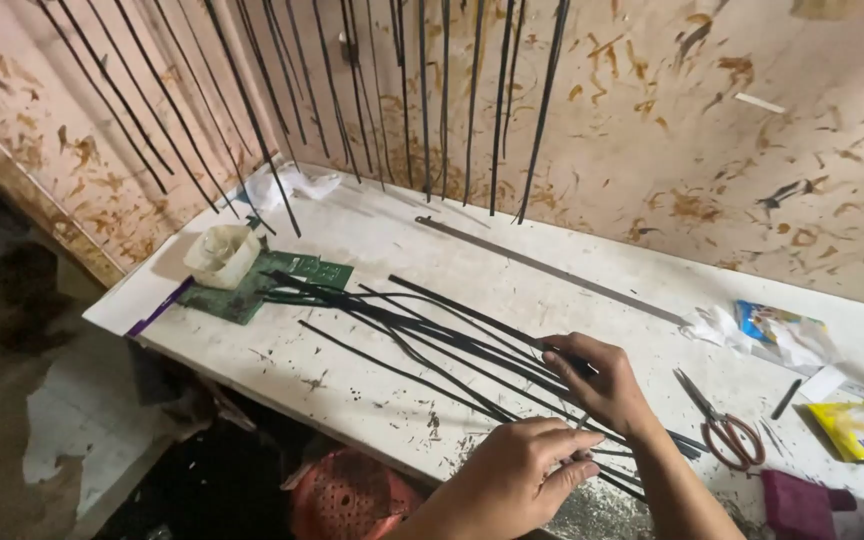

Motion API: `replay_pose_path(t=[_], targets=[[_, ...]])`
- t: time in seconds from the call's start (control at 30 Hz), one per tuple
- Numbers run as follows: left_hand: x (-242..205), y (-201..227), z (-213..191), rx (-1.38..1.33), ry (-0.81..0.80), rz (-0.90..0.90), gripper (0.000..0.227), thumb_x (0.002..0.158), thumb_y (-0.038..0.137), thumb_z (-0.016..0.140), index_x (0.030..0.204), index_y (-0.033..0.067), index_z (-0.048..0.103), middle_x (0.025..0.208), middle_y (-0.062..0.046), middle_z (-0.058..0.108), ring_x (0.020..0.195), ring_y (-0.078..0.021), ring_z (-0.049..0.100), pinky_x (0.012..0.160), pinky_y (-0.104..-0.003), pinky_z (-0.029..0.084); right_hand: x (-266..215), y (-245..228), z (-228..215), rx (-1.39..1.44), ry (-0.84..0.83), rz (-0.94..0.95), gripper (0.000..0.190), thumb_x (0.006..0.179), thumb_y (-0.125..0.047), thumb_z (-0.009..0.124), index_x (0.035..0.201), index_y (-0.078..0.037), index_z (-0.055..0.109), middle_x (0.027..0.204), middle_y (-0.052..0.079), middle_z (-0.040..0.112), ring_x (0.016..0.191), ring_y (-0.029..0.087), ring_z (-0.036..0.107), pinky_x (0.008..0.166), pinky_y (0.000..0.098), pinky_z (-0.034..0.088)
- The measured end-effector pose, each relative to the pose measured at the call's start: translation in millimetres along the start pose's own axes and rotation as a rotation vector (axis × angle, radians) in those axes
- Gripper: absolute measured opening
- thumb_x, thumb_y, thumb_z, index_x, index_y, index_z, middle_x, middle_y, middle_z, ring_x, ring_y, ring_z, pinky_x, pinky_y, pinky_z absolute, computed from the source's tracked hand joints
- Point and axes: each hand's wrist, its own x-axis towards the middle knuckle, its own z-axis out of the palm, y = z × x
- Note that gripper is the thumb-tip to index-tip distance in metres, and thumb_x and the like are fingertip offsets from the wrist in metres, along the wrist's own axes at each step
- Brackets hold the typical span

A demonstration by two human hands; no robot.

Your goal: The person repeatedly picks up black cables, rubs them against a small device on a blue container, and then hangs them on a wall rack using colorful clothespins. The process is repeated for multiple cables.

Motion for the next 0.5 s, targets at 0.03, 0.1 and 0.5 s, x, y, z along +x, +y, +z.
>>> replay_pose_path(t=[0.03, 0.1, 0.5], targets=[[-0.4, 0.8, -1.1, 0.001, -0.010, 0.014, 0.029, 0.101, 0.013, 0.064, 0.123, -0.0052, 0.066, 0.103, -0.022, 0.071, 0.089, -0.0347, 0.071, 0.082, -0.043, 0.058, -3.0, -6.0, -3.4, -0.005, 0.016, -0.002, 0.028, 0.093, -0.025, 0.067, 0.111, -0.006, 0.077, 0.101, 0.006, 0.082, 0.089, 0.014, 0.078, 0.074, 0.0255, 0.064], [-1.8, 1.9, -3.5, -0.018, -0.015, -0.008, 0.031, 0.101, 0.017, 0.064, 0.125, -0.0032, 0.067, 0.102, -0.020, 0.070, 0.087, -0.0317, 0.069, 0.078, -0.041, 0.056, -9.8, -17.3, -8.5, -0.032, 0.038, -0.079, 0.032, 0.093, -0.023, 0.067, 0.118, -0.003, 0.075, 0.095, 0.008, 0.080, 0.074, 0.013, 0.074, 0.059, 0.0233, 0.058], [15.4, 27.9, -12.8, -0.027, 0.097, 0.205, 0.028, 0.100, 0.010, 0.065, 0.124, -0.0044, 0.066, 0.112, -0.020, 0.071, 0.106, -0.0318, 0.070, 0.094, -0.040, 0.059, -63.4, -65.6, -31.0, -0.066, 0.126, -0.195, 0.026, 0.092, -0.017, 0.068, 0.114, -0.004, 0.073, 0.095, 0.006, 0.080, 0.080, 0.014, 0.079, 0.071, 0.0259, 0.061]])
